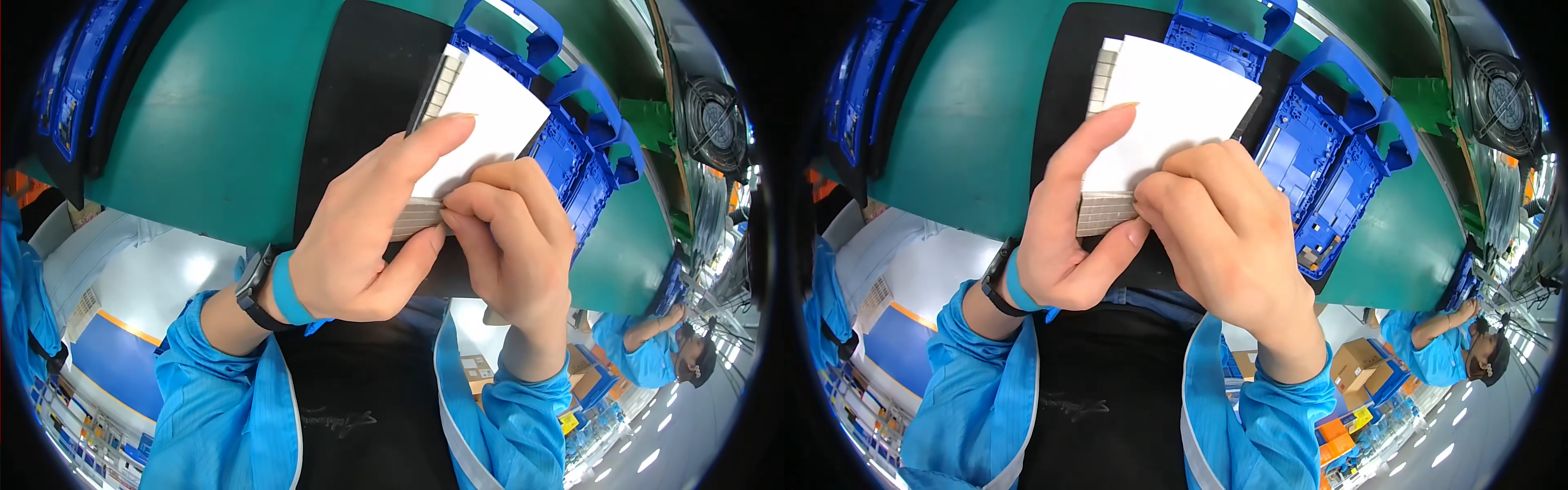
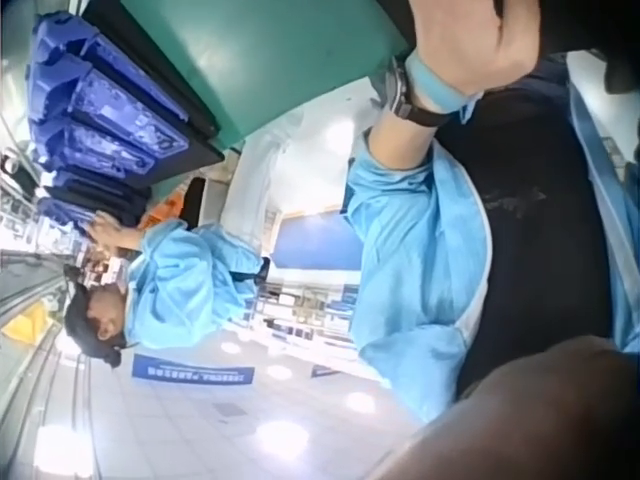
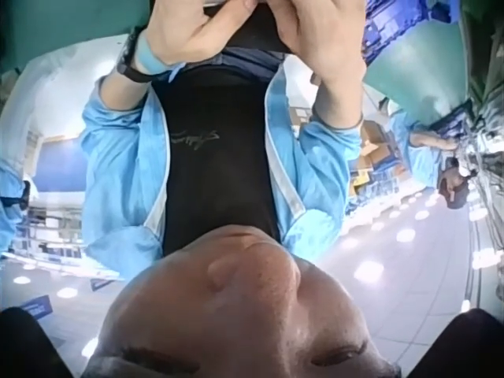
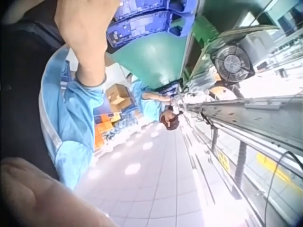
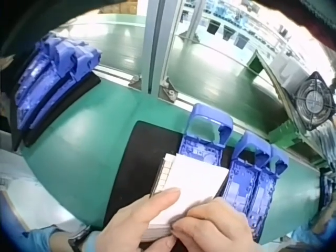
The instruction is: The person applies adhesive pads by hand into blue plastic housings, taking the pads from a sticker sheet.
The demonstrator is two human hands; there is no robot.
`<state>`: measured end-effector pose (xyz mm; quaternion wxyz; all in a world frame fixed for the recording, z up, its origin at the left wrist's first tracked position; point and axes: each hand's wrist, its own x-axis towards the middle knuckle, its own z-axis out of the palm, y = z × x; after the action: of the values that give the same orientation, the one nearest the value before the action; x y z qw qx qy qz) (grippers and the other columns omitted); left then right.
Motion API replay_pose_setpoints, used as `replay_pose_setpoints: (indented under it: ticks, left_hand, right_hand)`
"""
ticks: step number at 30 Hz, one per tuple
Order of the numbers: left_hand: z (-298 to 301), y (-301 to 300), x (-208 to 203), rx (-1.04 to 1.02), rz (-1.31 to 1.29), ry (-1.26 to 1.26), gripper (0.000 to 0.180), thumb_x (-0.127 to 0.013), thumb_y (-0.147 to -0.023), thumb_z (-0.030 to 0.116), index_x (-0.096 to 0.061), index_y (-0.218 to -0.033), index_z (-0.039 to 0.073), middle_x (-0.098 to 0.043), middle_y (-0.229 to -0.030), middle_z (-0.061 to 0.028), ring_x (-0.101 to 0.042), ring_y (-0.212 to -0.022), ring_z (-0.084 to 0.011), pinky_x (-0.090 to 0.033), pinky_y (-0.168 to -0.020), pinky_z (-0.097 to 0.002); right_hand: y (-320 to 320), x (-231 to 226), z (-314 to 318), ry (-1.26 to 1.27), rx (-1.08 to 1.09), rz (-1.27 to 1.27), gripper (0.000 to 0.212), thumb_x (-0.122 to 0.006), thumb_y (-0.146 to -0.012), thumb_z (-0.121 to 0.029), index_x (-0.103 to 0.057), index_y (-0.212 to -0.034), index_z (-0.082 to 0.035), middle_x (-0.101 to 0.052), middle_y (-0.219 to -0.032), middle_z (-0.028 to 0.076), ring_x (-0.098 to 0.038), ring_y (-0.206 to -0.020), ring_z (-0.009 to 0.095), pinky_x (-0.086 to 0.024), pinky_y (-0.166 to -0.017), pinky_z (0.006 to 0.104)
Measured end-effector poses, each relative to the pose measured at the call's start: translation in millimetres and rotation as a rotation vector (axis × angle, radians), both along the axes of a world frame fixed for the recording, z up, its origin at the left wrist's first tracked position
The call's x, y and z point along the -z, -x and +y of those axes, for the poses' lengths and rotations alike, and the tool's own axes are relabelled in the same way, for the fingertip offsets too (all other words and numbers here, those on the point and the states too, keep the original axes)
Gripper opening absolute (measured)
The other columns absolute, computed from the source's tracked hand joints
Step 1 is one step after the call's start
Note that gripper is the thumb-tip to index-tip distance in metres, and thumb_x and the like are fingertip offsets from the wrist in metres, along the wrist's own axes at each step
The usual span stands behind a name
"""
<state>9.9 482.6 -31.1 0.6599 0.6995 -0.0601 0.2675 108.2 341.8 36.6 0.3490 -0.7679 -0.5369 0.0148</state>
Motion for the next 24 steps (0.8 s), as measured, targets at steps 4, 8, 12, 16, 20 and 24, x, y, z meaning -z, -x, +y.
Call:
replay_pose_setpoints:
  ticks: [4, 8, 12, 16, 20, 24]
  left_hand:
    - [3, 0, -5, 0.018, 0.022, -0.108, 0.075, -0.058, -0.075, -0.006, -0.037, -0.147, -0.007, -0.059, -0.121, -0.0264, -0.064, -0.1, -0.0403, -0.052, -0.087, -0.0409]
    - [3, 5, -8, 0.058, 0.082, 0.056, 0.076, -0.058, -0.076, -0.005, -0.034, -0.148, -0.008, -0.058, -0.126, -0.0283, -0.064, -0.11, -0.0401, -0.05, -0.094, -0.0394]
    - [9, 9, -11, -0.031, 0.196, 0.185, 0.078, -0.059, -0.085, 0.006, -0.025, -0.154, -0.005, -0.043, -0.147, -0.0203, -0.044, -0.135, -0.0251, -0.034, -0.112, -0.0356]
    - [13, 10, -2, -0.344, 0.039, 0.103, 0.078, -0.062, -0.087, 0.006, -0.024, -0.154, -0.002, -0.038, -0.151, -0.0196, -0.045, -0.135, -0.0269, -0.035, -0.113, -0.0371]
    - [14, 6, 3, -0.392, -0.136, 0.239, 0.08, -0.058, -0.088, -0.002, -0.018, -0.156, 0.001, -0.041, -0.147, -0.0191, -0.046, -0.134, -0.0242, -0.04, -0.11, -0.036]
    - [12, 12, -9, -0.385, -0.051, 0.214, 0.079, -0.058, -0.087, -0.002, -0.019, -0.156, 0.002, -0.042, -0.145, -0.0195, -0.049, -0.131, -0.0235, -0.041, -0.108, -0.0349]
  right_hand:
    - [-1, -1, -2, 0.069, -0.047, -0.04, 0.024, -0.074, -0.069, 0.009, -0.063, -0.089, 0.0, -0.06, -0.087, 0.012, -0.058, -0.071, 0.025, -0.047, -0.059, 0.0321]
    - [-1, -5, -1, 0.077, -0.081, -0.033, 0.024, -0.07, -0.068, 0.012, -0.059, -0.087, 0.001, -0.059, -0.087, 0.014, -0.054, -0.068, 0.025, -0.043, -0.058, 0.032]
    - [-5, -17, -6, -0.006, -0.027, 0.058, 0.021, -0.071, -0.07, 0.009, -0.06, -0.086, 0.001, -0.059, -0.086, 0.013, -0.059, -0.072, 0.029, -0.047, -0.06, 0.0341]
    - [-19, -15, -6, 0.094, 0.062, 0.093, 0.016, -0.068, -0.076, 0.01, -0.06, -0.086, 0.0, -0.059, -0.086, 0.012, -0.059, -0.073, 0.028, -0.048, -0.062, 0.0341]
    - [-26, -5, 1, 0.355, -0.075, 0.166, 0.009, -0.062, -0.085, 0.007, -0.057, -0.089, 0.002, -0.057, -0.086, 0.013, -0.058, -0.076, 0.029, -0.048, -0.07, 0.0334]
    - [-28, -8, 9, 0.471, -0.062, 0.163, 0.007, -0.061, -0.086, 0.006, -0.057, -0.089, 0.001, -0.056, -0.086, 0.014, -0.058, -0.076, 0.031, -0.048, -0.068, 0.0346]
